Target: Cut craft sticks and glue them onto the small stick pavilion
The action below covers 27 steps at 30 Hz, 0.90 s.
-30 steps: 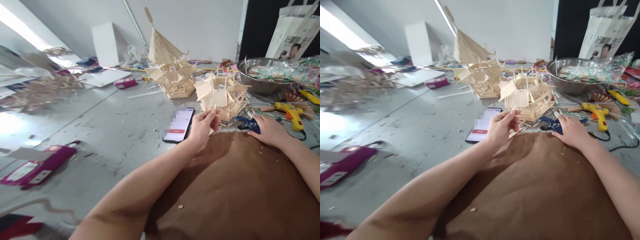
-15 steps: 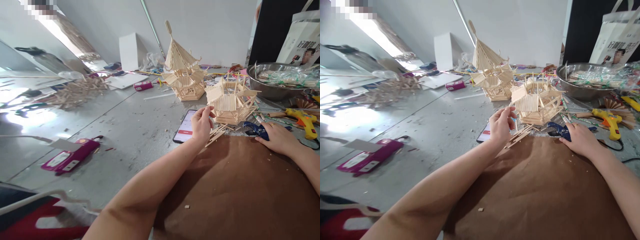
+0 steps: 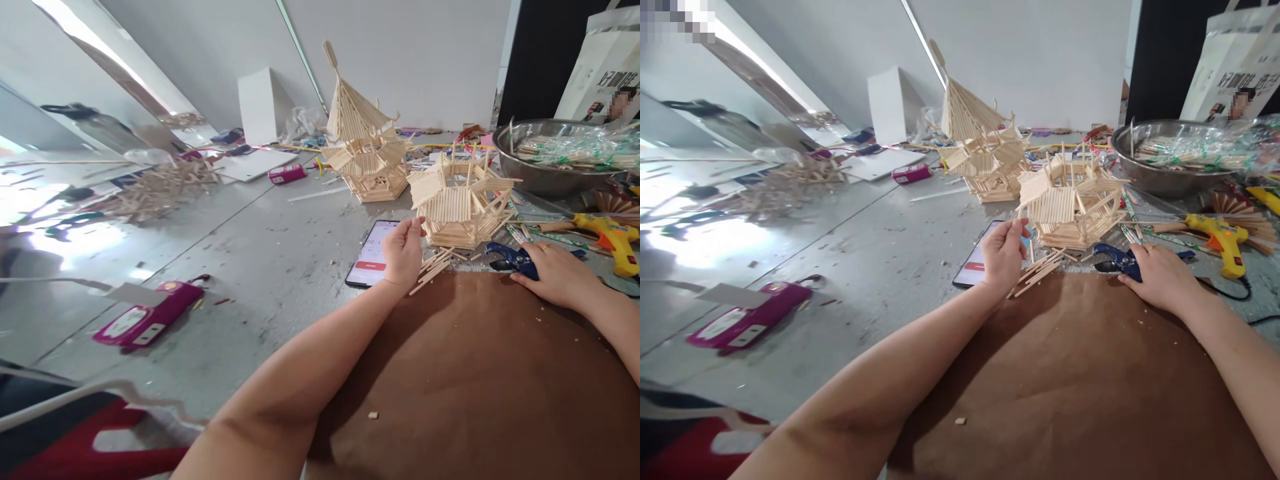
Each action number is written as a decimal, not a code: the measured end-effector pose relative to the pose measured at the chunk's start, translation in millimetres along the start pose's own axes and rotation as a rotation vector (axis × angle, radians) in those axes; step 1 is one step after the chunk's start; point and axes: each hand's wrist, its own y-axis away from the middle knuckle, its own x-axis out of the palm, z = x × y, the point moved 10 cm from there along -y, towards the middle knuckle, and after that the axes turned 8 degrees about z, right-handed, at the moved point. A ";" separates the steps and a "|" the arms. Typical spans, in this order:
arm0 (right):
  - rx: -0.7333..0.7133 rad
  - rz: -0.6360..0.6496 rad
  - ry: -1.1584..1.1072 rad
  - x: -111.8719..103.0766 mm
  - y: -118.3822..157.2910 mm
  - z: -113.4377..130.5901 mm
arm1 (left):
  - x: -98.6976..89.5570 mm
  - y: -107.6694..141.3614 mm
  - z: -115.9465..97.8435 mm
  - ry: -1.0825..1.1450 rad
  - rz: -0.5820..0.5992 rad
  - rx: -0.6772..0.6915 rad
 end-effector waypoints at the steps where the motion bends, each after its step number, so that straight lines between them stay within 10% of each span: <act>1: 0.001 0.004 0.006 0.0 -0.1 0.2 | -1.0 -1.0 -0.2 -0.050 0.000 0.018; 27: 0.014 0.028 0.006 3.1 0.9 0.7 | 13.1 -7.1 -4.7 -0.018 0.146 0.031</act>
